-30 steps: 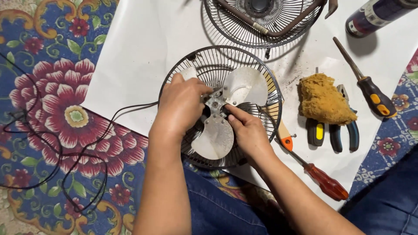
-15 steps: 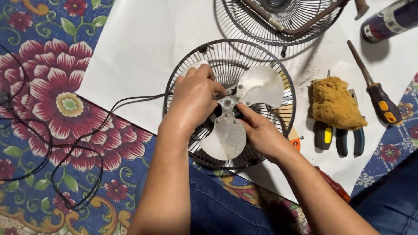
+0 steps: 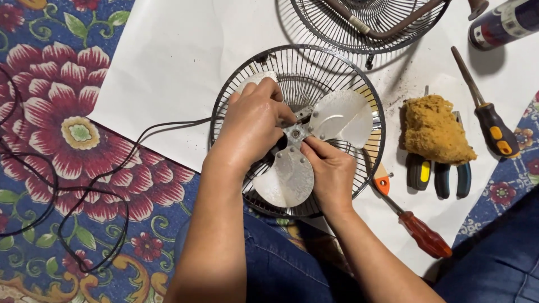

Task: The person cleans a disassembled electric fan by brushing dust off the metal stand and fan blades, then applies lubricant to the stand joints. They wipe the fan blades with a sponge and reattach the fan blade to the motor housing.

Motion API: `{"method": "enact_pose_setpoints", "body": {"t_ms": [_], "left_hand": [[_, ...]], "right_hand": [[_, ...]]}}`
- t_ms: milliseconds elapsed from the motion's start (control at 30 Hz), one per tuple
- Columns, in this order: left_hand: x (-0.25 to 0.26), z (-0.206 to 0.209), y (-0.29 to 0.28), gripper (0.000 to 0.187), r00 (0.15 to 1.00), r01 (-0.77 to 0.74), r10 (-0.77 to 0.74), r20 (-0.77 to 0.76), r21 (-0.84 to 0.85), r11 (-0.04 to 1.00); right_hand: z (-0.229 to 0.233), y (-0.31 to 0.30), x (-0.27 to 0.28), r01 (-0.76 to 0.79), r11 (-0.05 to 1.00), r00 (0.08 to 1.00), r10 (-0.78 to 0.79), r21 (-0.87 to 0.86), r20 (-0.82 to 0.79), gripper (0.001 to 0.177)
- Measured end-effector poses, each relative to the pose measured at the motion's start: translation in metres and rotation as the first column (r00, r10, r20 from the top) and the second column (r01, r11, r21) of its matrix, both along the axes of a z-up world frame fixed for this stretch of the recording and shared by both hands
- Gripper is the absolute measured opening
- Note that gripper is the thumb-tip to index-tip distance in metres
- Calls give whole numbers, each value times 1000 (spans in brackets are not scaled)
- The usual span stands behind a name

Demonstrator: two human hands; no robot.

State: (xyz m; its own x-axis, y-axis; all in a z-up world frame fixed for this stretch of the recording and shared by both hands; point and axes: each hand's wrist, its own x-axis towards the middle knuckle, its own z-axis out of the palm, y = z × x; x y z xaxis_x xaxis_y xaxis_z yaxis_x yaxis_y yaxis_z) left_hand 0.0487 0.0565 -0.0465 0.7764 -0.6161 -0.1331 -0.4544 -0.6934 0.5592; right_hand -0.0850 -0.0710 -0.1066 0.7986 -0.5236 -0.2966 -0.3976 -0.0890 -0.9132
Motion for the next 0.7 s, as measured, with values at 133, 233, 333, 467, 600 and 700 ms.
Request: {"method": "enact_pose_setpoints", "body": {"t_ms": [133, 233, 333, 467, 600, 700], "left_hand": [[-1, -1, 0, 28, 1000, 16, -15, 21, -25, 1000], [-1, -1, 0, 28, 1000, 17, -17, 7, -23, 1000], [-3, -2, 1, 29, 999, 30, -28, 38, -47, 998], [-3, -3, 0, 30, 999, 36, -34, 34, -64, 997], [-2, -5, -2, 33, 999, 29, -28, 18, -60, 998], [-2, -5, -1, 34, 1000, 27, -26, 16, -62, 998]], "right_hand": [[0, 7, -3, 25, 998, 1000, -24, -63, 19, 21], [-2, 12, -6, 65, 994, 998, -63, -88, 27, 19], [-3, 17, -9, 105, 990, 994, -101, -89, 51, 20], [-1, 19, -11, 102, 975, 994, -91, -199, 64, 18], [1, 21, -11, 107, 959, 991, -82, -262, 106, 16], [3, 22, -10, 97, 942, 991, -61, -321, 120, 14]]}}
